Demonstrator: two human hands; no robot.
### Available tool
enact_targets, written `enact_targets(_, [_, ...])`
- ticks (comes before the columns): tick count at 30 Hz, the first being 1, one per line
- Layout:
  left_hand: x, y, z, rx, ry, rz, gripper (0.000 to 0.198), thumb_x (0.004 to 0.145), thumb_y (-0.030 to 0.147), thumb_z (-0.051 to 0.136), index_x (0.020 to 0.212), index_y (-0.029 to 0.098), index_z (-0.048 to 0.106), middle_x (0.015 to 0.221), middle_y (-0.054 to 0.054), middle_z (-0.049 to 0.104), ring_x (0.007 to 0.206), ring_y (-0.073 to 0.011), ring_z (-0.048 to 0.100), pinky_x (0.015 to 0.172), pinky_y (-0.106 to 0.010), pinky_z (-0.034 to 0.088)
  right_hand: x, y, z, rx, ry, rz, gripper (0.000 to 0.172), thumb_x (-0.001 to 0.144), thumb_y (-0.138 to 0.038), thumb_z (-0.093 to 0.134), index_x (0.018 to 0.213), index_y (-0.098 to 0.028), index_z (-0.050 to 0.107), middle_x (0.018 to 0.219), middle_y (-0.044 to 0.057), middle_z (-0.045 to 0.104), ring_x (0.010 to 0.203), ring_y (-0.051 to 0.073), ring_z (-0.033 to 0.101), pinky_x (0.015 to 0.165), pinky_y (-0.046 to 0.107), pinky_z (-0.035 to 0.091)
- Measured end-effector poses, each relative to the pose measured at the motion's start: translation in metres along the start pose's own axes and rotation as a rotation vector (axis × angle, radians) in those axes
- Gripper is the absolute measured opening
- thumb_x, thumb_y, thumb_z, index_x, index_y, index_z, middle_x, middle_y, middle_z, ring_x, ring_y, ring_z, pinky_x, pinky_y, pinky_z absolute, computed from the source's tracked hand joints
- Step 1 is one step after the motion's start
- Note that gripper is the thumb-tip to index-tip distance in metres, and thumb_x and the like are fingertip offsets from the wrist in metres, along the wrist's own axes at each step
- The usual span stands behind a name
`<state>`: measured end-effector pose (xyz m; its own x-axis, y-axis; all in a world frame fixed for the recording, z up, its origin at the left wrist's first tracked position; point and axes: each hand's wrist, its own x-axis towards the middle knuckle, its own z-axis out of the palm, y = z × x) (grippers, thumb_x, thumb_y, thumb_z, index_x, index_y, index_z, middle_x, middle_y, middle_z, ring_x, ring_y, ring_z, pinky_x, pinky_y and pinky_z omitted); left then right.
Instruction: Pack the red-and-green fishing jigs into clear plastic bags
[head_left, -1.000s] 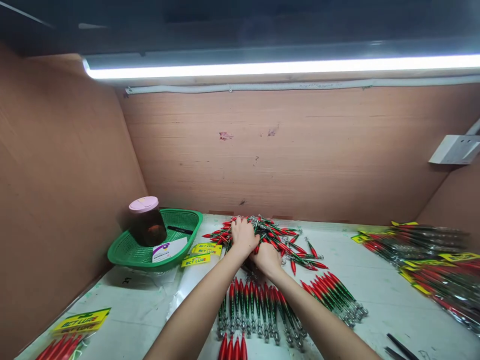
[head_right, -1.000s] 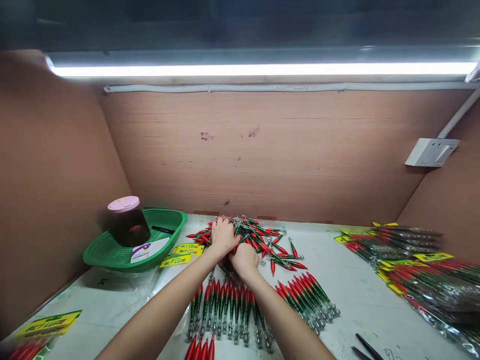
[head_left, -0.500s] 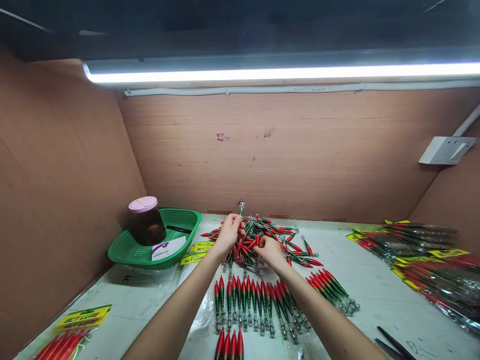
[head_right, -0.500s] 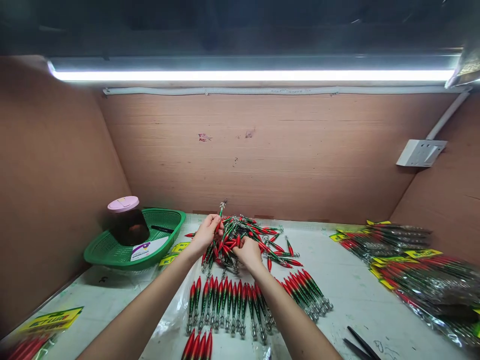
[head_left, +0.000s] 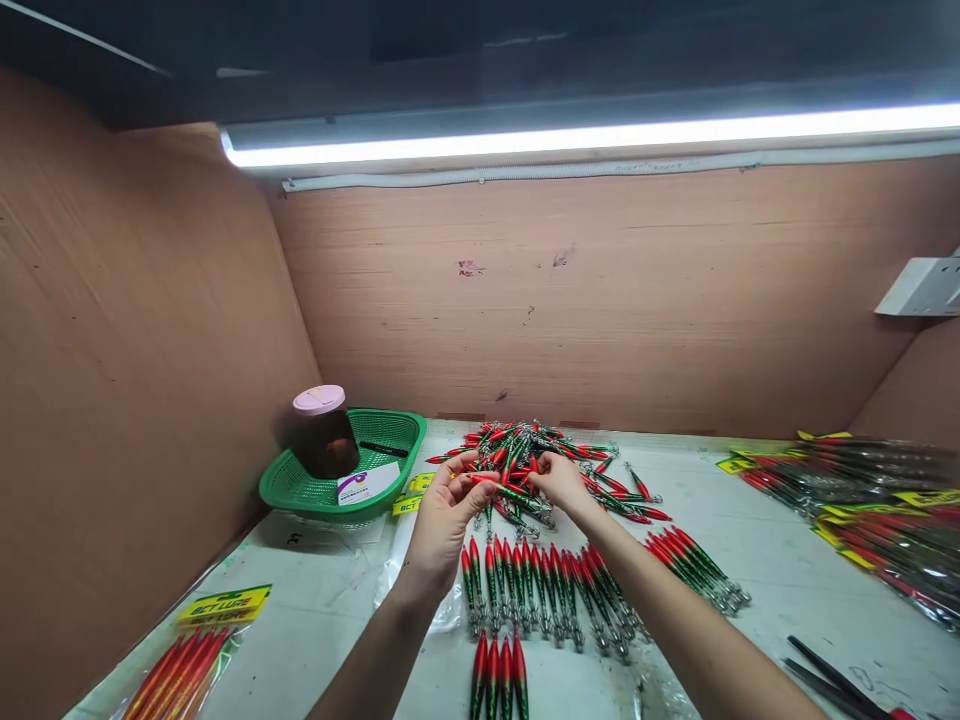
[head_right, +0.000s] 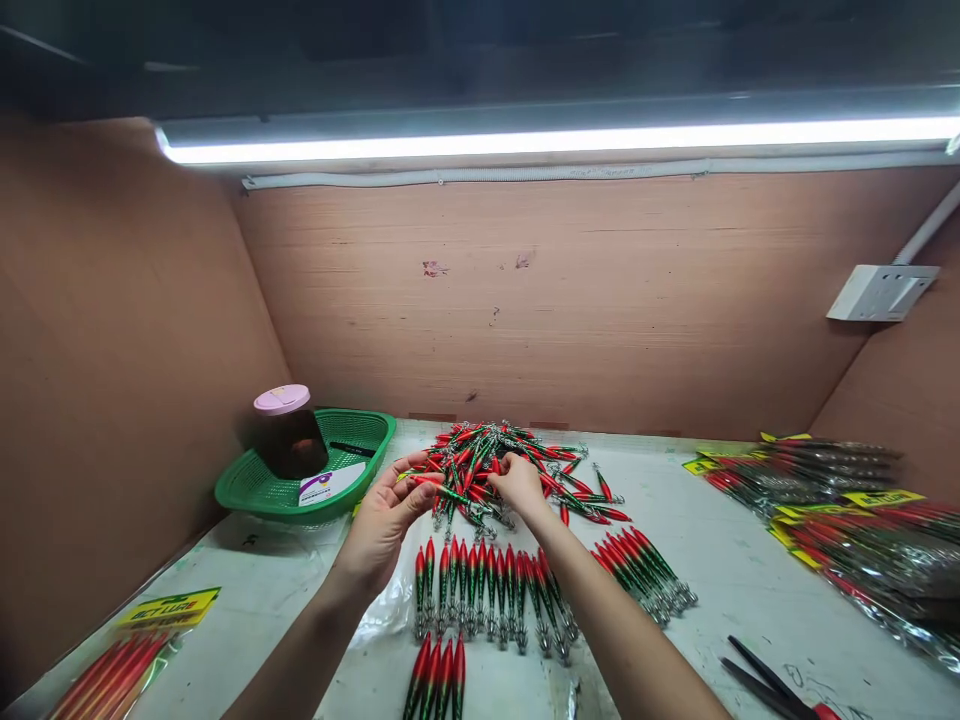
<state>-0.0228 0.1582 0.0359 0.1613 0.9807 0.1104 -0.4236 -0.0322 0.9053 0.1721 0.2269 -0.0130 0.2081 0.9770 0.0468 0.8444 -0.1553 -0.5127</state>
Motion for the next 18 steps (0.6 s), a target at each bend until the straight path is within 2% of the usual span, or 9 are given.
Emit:
enact_targets(3, [-0.004,0.007,0.002,-0.108,-0.019,-0.064,0.052,0.053,0.032,0.088,0.094,0.015,0.061,0.086,-0.005,0.071,0.074,-0.0121,0.064,0.074,-0.026,0.050,-0.011,0.012,-0.010,0.066,0.075,-0.155,0.020,0.089,-0.033,0.057,0.095,-0.014,0.060,0.089,0.001,0.063,0.077,0.013,0.060,0.071,0.032,0.051])
enact_targets(5, [-0.005,0.010,0.003,-0.131,-0.043,-0.070,0.047,0.053,0.031,0.088,0.090,0.014,0.063,0.088,-0.005,0.071,0.074,-0.0126,0.064,0.074,-0.026,0.051,-0.020,0.021,-0.015,0.108,0.132,-0.262,0.010,0.086,-0.025,0.058,0.086,-0.015,0.059,0.083,0.001,0.060,0.073,0.013,0.057,0.070,0.030,0.048])
enact_targets(7, [-0.007,0.012,0.003,-0.143,-0.068,-0.059,0.044,0.055,0.030,0.086,0.091,0.014,0.065,0.090,-0.005,0.071,0.075,-0.0134,0.065,0.074,-0.027,0.052,-0.030,0.028,-0.018,0.146,0.183,-0.352,0.003,0.079,-0.018,0.055,0.077,-0.017,0.056,0.081,0.002,0.057,0.072,0.014,0.053,0.070,0.029,0.045])
enact_targets(10, [-0.008,0.011,0.003,-0.154,-0.103,-0.055,0.045,0.059,0.029,0.085,0.098,0.016,0.066,0.093,-0.006,0.071,0.080,-0.0147,0.065,0.076,-0.028,0.053,-0.043,0.034,-0.023,0.215,0.229,-0.435,0.002,0.073,-0.018,0.053,0.072,-0.020,0.053,0.080,0.004,0.055,0.074,0.017,0.051,0.070,0.030,0.042])
enact_targets(11, [-0.009,0.011,0.003,-0.156,-0.113,-0.057,0.045,0.059,0.028,0.084,0.099,0.016,0.066,0.093,-0.006,0.071,0.080,-0.0147,0.065,0.077,-0.029,0.052,-0.047,0.034,-0.026,0.246,0.237,-0.447,0.000,0.074,-0.020,0.053,0.074,-0.020,0.053,0.079,0.003,0.054,0.073,0.017,0.051,0.069,0.030,0.042])
enact_targets(15, [-0.011,0.010,0.005,-0.154,-0.161,-0.056,0.045,0.061,0.025,0.083,0.103,0.017,0.066,0.091,-0.003,0.069,0.078,-0.0135,0.065,0.080,-0.030,0.052,-0.075,0.026,-0.046,0.398,0.217,-0.446,0.015,0.084,-0.032,0.048,0.093,-0.020,0.051,0.076,0.003,0.055,0.066,0.015,0.051,0.062,0.028,0.044])
enact_targets(18, [-0.014,0.010,0.008,-0.119,-0.231,-0.052,0.051,0.066,0.024,0.080,0.113,0.019,0.062,0.093,-0.004,0.069,0.083,-0.0159,0.065,0.081,-0.032,0.052,-0.103,0.016,-0.067,0.662,0.042,-0.407,0.026,0.086,-0.040,0.050,0.103,-0.020,0.052,0.074,0.001,0.052,0.066,0.014,0.051,0.060,0.027,0.045])
